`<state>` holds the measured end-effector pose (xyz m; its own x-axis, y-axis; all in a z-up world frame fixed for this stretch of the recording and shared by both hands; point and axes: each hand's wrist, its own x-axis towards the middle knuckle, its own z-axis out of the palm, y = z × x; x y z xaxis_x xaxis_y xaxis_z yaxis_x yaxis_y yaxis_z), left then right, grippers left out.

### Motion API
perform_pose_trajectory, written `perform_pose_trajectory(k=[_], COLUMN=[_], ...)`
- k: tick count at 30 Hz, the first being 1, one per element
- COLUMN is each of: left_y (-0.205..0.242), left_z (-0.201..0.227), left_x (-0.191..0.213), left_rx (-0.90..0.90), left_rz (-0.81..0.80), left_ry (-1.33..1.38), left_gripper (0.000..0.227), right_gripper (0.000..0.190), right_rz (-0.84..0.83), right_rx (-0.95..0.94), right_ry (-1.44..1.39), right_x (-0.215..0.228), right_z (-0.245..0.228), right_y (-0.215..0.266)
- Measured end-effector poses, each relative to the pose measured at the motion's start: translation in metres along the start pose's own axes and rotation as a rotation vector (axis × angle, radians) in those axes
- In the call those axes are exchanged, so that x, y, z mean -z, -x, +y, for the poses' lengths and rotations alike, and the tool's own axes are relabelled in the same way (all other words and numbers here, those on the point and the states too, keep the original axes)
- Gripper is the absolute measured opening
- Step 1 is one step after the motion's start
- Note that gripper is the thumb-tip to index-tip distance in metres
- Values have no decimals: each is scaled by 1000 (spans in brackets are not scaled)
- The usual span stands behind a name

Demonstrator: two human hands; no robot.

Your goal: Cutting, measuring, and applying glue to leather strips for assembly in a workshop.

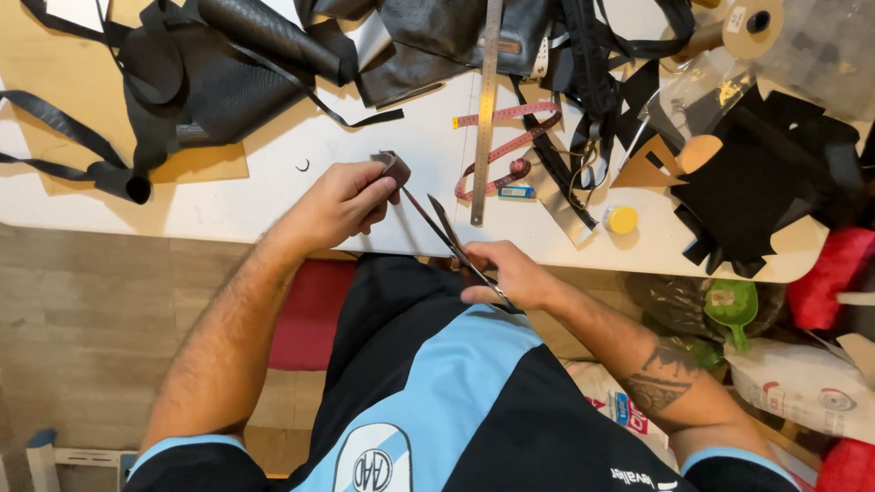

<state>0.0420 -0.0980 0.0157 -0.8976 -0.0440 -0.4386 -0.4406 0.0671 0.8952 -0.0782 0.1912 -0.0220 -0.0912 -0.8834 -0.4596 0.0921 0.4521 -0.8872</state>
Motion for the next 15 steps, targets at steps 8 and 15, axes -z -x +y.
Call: perform_pose_trajectory(k=[8,15], left_y=[0,2], left_z=[0,-10], left_x=[-27,-30], left_rx=[24,-2], left_rz=[-5,-5], left_ry=[-15,75], left_gripper=[35,34], right_gripper=[37,36], right_rz=[155,208], right_rx=[177,236], right_ry=[-59,44], right_x=[-11,-12], right_z=[-25,-14], right_y=[-25,-27])
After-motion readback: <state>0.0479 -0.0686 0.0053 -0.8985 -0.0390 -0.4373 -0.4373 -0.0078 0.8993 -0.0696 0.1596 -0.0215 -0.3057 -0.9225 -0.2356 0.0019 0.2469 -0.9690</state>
